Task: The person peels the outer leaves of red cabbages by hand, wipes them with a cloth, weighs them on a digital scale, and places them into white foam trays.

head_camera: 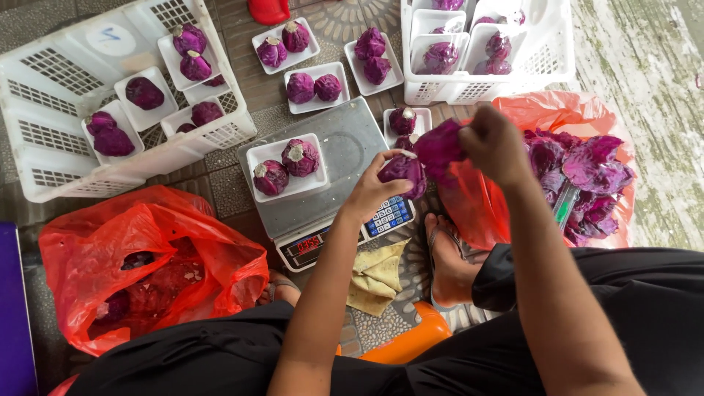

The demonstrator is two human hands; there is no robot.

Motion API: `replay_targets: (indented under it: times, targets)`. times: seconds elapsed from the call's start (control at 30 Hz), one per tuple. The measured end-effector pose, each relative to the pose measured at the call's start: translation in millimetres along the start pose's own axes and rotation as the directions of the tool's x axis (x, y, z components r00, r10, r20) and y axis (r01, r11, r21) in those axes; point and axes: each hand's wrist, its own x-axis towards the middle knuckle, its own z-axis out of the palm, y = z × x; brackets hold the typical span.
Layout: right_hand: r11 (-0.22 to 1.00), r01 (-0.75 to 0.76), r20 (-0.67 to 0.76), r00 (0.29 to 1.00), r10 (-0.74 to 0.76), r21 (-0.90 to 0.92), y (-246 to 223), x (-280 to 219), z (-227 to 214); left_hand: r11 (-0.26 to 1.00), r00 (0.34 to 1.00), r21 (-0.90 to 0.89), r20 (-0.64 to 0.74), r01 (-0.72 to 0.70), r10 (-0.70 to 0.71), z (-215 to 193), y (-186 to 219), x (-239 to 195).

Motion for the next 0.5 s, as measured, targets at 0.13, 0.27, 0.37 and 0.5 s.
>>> replay_targets:
  times: [0.13,0.27,0.37,0.5]
  targets:
    - [0.994,-0.029,-0.088,0.995,0.038,0.102,33,9,-62,0.967,0.994,-0.245,0.100,0.067,-0.044,-21,-19,11]
    - [0.874,-0.479,-0.115,0.876,0.469,-0.083,58,19,-121,0.820,0.940,-0.489,0.300,0.298,-0.162,-11,-6,10]
    - [0.766,-0.596,-0.091,0.799,0.594,-0.241,93,21,-146,0.785,0.932,-0.530,0.323,0.322,-0.164,-13,-11,11]
    - [0.834,-0.537,-0.297,0.823,0.484,-0.130,19,-5,-134,0.893,0.917,-0.406,0.399,0.197,-0.021,-18,0,8]
